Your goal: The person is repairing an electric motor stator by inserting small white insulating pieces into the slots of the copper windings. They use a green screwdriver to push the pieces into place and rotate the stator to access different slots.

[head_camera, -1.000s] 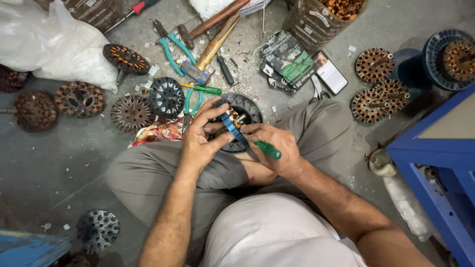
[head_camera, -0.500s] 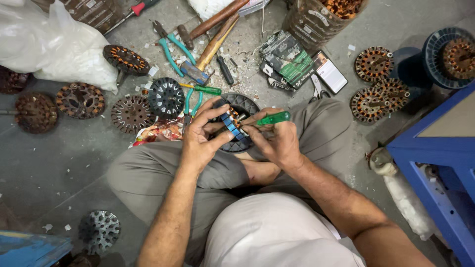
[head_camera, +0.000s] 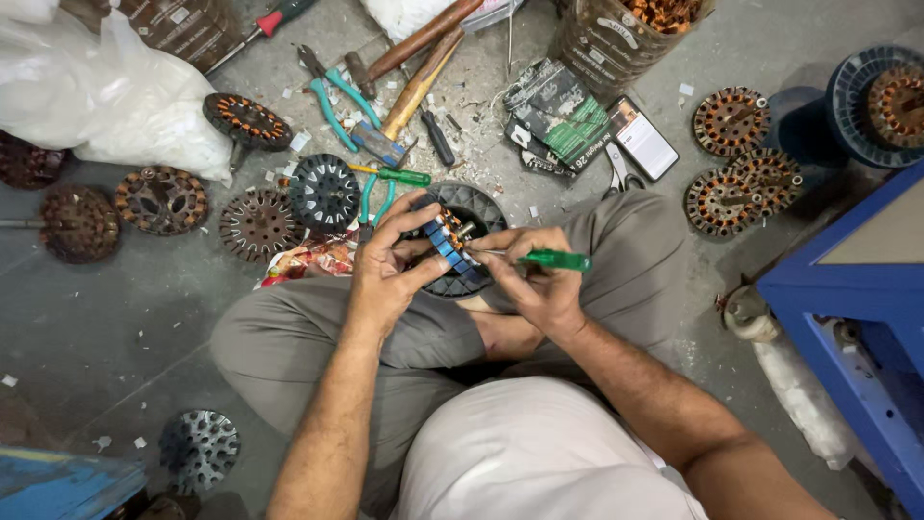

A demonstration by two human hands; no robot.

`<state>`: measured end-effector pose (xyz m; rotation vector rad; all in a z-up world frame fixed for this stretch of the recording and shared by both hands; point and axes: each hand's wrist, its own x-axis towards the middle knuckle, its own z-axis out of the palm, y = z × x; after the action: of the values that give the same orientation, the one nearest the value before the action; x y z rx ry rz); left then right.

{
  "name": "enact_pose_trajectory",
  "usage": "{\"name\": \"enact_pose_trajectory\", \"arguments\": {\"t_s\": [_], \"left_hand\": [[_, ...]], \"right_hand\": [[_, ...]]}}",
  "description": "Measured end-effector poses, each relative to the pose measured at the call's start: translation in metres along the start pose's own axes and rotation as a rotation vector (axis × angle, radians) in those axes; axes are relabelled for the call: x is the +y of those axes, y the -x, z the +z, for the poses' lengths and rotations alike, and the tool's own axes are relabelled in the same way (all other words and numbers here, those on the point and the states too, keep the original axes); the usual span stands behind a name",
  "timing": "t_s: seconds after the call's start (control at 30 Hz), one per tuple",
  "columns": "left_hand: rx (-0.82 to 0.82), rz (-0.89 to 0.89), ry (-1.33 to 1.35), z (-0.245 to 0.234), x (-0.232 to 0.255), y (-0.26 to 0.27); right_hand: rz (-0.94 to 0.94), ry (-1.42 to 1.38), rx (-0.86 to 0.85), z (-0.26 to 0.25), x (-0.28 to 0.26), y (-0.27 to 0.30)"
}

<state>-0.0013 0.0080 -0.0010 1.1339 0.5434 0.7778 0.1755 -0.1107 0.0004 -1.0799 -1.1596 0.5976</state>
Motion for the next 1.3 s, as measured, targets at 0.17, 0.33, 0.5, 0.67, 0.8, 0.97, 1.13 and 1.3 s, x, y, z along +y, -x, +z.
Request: {"name": "enact_pose_trajectory", "arguments": {"t_s": [0.17,0.33,0.5,0.67,0.8,0.97,1.13,1.3], "left_hand": [[-0.002,0.0,-0.003,0.0,0.0,0.0],[-0.007,0.006,-0.01,-0.001,0.0,-0.001],[-0.007,-0.001,0.018,0.0,0.0,-0.001],[0.023,-0.028,-0.012,0.001,0.002,-0.001],[0.009,-0.003,-0.036,0.002,0.003,0.0],[0.024,0.186,-0.337,0.006,0.006,0.013],[0.14,0.369,-0.356,0.019,0.0,0.024],[0.239,0.618,-0.784,0.027,0.0,0.02]], "right_hand": [[-0.112,0.222,-0.057,-0.001,-0.01,-0.006],[-0.235,0.358,-0.149,-0.006,-0.022,-0.021],[-0.197,0.401,-0.25,-0.01,-0.028,-0.034],[0.003,0.41,-0.301,-0.011,-0.031,-0.046],[0.146,0.505,-0.343,-0.012,-0.035,-0.054],[0.149,0.335,-0.36,-0.017,-0.041,-0.056],[0.118,0.127,-0.32,-0.023,-0.039,-0.068],[0.231,0.239,-0.4,-0.018,-0.042,-0.091]]}}
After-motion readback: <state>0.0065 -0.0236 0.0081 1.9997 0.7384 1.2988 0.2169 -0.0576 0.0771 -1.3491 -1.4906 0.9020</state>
